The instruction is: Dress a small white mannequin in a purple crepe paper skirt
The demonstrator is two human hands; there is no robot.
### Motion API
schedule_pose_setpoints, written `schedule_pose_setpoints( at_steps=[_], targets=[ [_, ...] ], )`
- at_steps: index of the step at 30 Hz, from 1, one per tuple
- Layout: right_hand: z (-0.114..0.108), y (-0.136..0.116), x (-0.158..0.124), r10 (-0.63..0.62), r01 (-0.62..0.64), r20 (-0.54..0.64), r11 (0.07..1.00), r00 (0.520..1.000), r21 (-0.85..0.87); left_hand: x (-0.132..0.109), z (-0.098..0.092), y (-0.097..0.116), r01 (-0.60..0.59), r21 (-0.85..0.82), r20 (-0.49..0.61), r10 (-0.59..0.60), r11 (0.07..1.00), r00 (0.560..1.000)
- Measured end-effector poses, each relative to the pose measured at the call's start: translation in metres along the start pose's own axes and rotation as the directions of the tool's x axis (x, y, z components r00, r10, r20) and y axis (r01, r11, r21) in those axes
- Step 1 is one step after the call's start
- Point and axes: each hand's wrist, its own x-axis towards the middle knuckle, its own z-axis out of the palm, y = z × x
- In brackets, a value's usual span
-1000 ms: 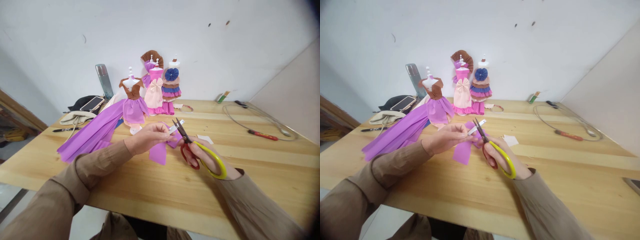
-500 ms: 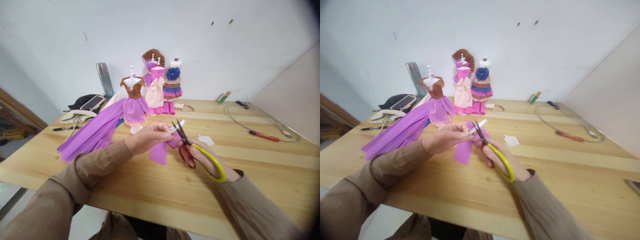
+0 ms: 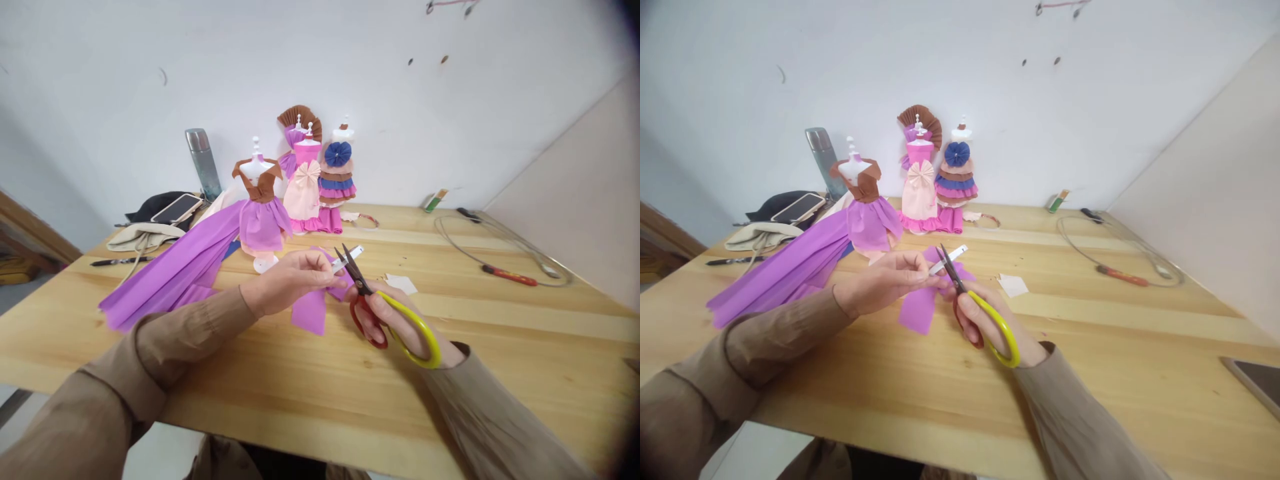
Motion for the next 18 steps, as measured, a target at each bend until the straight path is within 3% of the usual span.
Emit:
schedule_pose_setpoints(
  at_steps=[8, 12, 15, 18],
  targets=[
    [0.006, 0.004, 0.002, 0.034, -0.038, -0.095, 0.998, 0.995, -0.041, 0.003, -0.002, -0.002, -0.031, 0.003, 0.030, 0.031, 1.000, 0.999],
    [0.007, 0.014, 0.006, 0.071, -0.079, -0.099, 0.994, 0.993, -0.079, 0.009, -0.015, -0.003, -0.083, 0.025, -0.065, 0.084, 0.996, 0.994],
    [0.003, 0.014, 0.010, 0.026, -0.043, -0.062, 0.952, 0.998, -0.304, 0.011, -0.024, -0.002, -0.116, 0.151, -0.146, 0.138, 0.982, 0.980],
    [0.000, 0.007, 0.011, 0.046, -0.055, -0.031, 0.777, 0.998, -0.627, 0.013, -0.027, 0.000, -0.141, 0.342, -0.167, 0.208, 0.929, 0.964]
  ],
)
